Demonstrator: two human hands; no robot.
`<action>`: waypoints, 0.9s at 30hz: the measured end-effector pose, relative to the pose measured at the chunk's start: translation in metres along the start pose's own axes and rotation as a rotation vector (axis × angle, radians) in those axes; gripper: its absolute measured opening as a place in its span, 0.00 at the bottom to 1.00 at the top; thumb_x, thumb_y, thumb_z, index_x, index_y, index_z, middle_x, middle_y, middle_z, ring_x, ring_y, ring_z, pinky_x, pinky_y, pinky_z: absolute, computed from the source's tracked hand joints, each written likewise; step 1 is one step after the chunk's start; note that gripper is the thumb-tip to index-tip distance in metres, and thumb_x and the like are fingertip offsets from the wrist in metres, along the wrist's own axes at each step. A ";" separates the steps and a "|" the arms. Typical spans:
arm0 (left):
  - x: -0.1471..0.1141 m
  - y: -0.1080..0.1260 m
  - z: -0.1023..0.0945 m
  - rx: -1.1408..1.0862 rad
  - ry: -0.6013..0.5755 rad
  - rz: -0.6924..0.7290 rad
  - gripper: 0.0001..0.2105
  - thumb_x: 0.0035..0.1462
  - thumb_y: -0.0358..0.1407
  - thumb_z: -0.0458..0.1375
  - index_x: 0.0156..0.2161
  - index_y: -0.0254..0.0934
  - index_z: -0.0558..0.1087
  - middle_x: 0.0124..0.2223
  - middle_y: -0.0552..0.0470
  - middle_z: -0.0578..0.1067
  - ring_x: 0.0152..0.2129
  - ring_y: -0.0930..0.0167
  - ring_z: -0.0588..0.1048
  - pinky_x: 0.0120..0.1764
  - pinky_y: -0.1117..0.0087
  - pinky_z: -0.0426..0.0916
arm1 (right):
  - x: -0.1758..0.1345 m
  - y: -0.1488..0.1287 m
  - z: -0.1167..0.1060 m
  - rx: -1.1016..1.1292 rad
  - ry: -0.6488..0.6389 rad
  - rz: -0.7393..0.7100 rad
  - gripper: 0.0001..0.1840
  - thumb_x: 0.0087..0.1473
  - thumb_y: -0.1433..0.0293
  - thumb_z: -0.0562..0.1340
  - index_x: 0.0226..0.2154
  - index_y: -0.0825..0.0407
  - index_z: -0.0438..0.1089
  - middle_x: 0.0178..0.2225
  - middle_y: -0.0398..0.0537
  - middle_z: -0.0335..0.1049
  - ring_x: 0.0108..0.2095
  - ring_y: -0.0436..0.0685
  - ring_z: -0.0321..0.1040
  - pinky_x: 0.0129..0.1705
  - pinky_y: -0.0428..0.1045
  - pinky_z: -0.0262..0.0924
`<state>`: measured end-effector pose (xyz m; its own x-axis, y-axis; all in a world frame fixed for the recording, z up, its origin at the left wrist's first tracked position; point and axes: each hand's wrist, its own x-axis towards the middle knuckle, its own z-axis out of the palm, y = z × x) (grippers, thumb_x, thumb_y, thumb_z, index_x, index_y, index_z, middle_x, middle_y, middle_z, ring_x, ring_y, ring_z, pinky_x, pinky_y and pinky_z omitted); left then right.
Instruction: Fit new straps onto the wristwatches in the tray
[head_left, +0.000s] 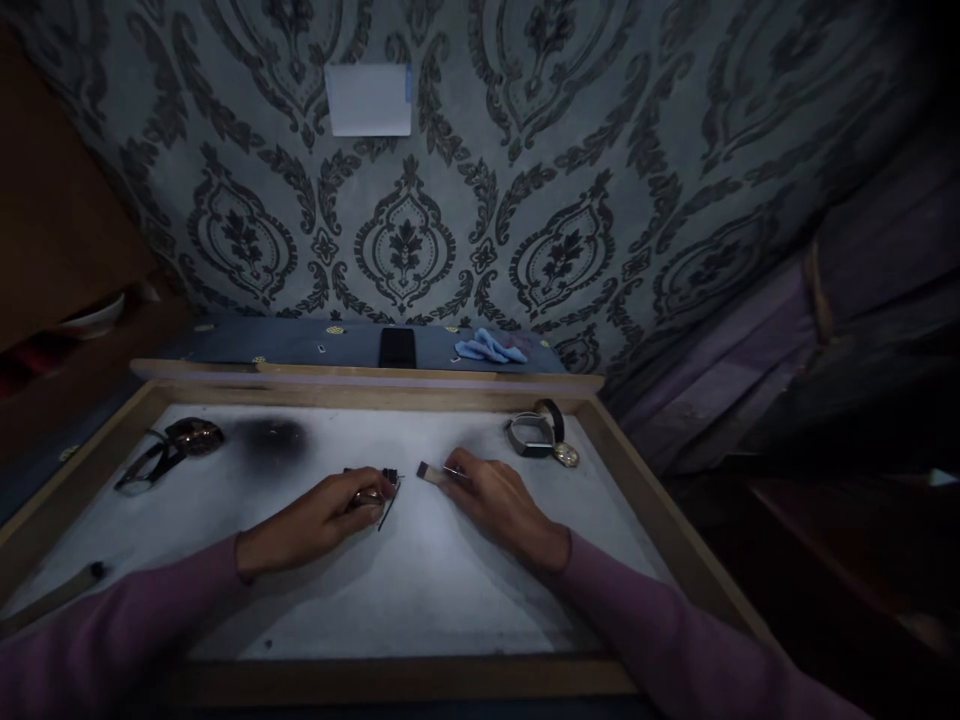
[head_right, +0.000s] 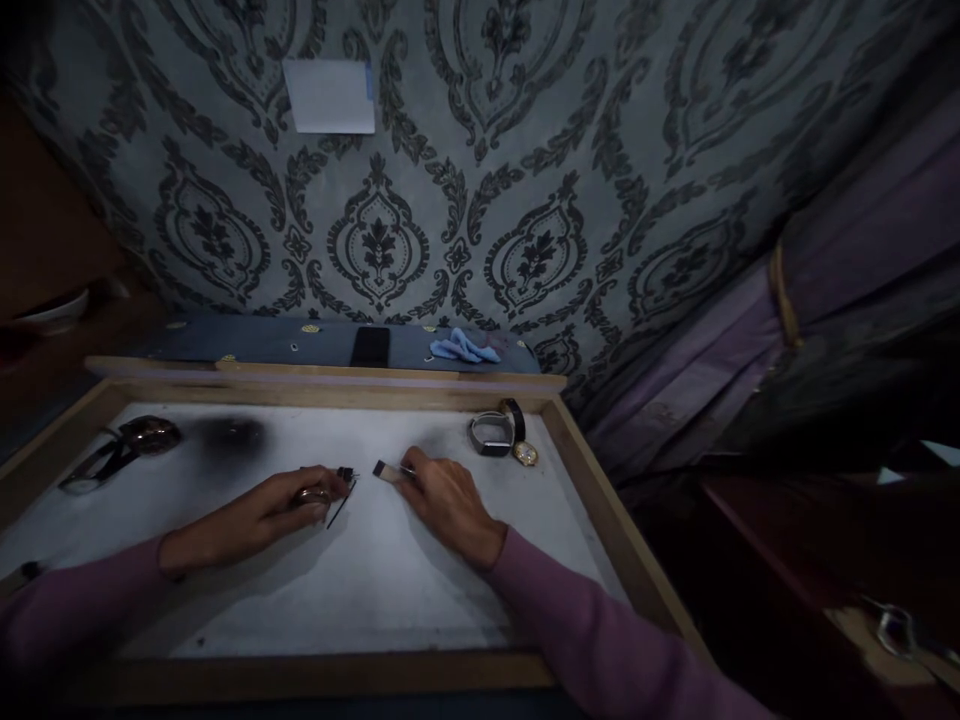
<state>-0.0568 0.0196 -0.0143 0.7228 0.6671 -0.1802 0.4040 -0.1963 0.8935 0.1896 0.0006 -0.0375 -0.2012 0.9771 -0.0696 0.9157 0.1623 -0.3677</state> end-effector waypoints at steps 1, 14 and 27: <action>0.001 0.000 -0.001 -0.008 0.003 -0.004 0.13 0.63 0.42 0.51 0.48 0.37 0.68 0.48 0.45 0.72 0.45 0.63 0.70 0.48 0.64 0.63 | 0.000 0.000 0.000 0.000 0.001 -0.006 0.07 0.61 0.67 0.59 0.40 0.51 0.69 0.28 0.46 0.74 0.31 0.57 0.71 0.28 0.46 0.46; 0.008 0.004 0.027 -0.300 0.013 -0.224 0.13 0.57 0.45 0.55 0.34 0.35 0.66 0.30 0.49 0.75 0.23 0.71 0.71 0.23 0.73 0.65 | -0.006 0.001 -0.006 0.077 -0.101 -0.111 0.04 0.58 0.69 0.61 0.37 0.52 0.69 0.27 0.46 0.74 0.28 0.55 0.70 0.29 0.46 0.51; 0.009 0.001 0.032 -0.322 0.084 -0.222 0.11 0.56 0.41 0.56 0.38 0.34 0.70 0.27 0.57 0.68 0.15 0.79 0.61 0.18 0.76 0.58 | -0.014 -0.005 -0.001 0.171 -0.163 -0.155 0.04 0.56 0.69 0.62 0.36 0.52 0.69 0.25 0.45 0.73 0.25 0.54 0.68 0.27 0.46 0.53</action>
<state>-0.0314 0.0024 -0.0285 0.5840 0.7267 -0.3616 0.3392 0.1863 0.9221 0.1885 -0.0140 -0.0340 -0.4006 0.9050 -0.1433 0.8003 0.2694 -0.5357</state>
